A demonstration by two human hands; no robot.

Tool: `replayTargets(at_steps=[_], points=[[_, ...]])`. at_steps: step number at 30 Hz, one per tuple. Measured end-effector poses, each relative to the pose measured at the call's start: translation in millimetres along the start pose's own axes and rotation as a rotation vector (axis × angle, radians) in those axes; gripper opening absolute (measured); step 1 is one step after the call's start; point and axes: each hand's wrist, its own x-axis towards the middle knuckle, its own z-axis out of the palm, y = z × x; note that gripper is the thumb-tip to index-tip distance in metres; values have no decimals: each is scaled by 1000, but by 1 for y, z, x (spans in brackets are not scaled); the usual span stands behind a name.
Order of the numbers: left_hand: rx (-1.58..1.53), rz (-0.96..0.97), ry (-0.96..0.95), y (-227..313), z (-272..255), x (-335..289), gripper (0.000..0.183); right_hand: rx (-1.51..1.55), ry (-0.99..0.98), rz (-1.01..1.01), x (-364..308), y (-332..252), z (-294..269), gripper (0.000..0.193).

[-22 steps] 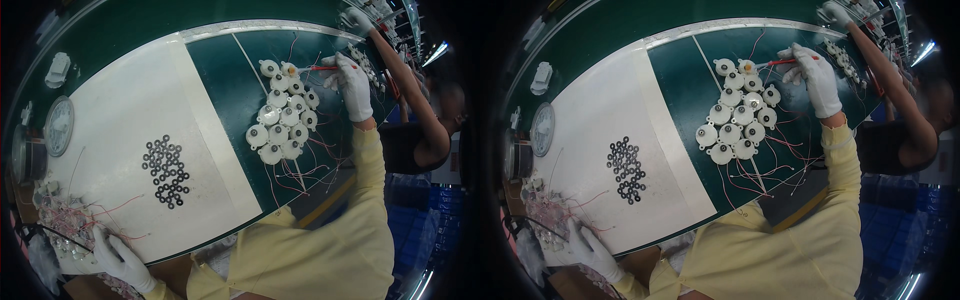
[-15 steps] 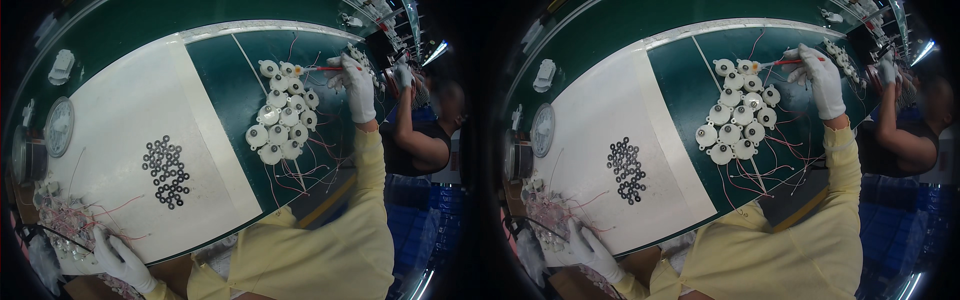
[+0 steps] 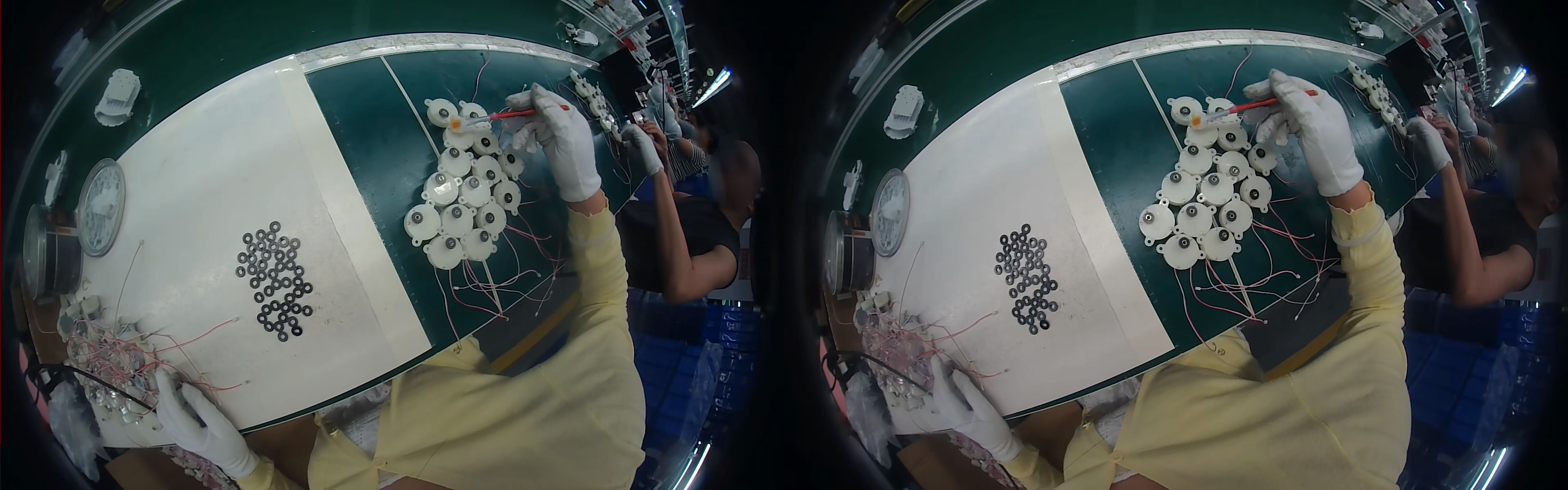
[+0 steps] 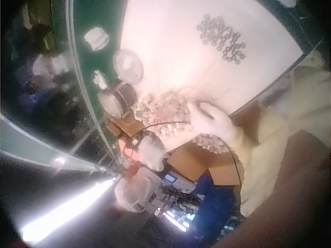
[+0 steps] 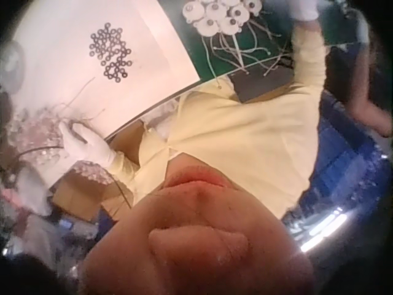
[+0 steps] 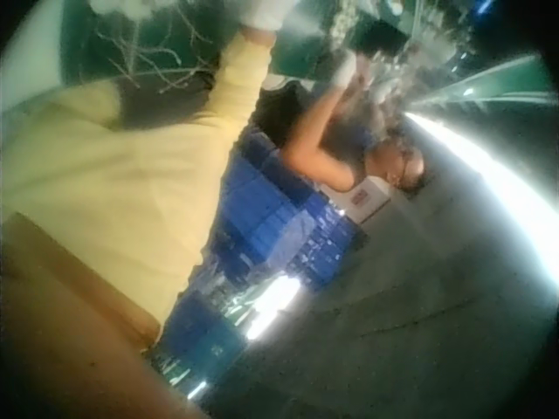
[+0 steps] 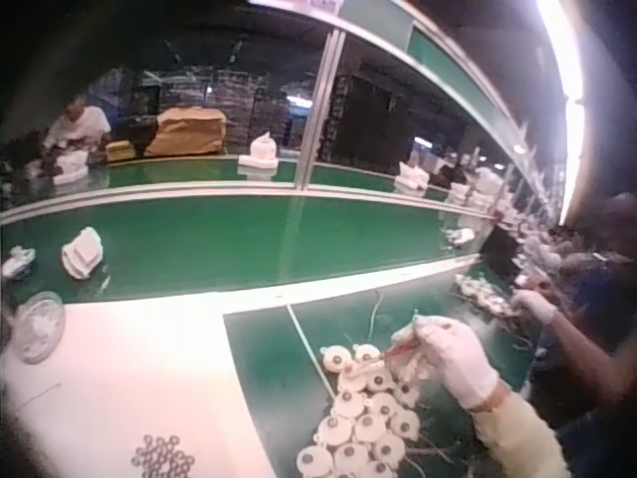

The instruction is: The person assembles small white electronic components by inserting black washers into their centers and placing them on a green workbench. They handle the components one at a time, using a red-handled tool to apply a substance to the finished units.

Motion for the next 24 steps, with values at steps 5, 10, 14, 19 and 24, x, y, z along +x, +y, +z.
replayTargets(at_steps=[5,10,14,19,24], points=[[-24,-1,-1,0,1,0,39,-27,0,5,-2,-1,-1,44],[-19,-13,-1,0,1,-1,39,-67,0,15,-4,-2,-4,43],[-16,-1,0,0,1,0,39,-83,41,-11,-7,-2,-9,43],[-17,-12,5,-2,2,-1,39,-3,89,-34,-19,-6,-6,42],[-17,1,2,-1,1,0,39,-15,-9,40,-28,-12,6,42]])
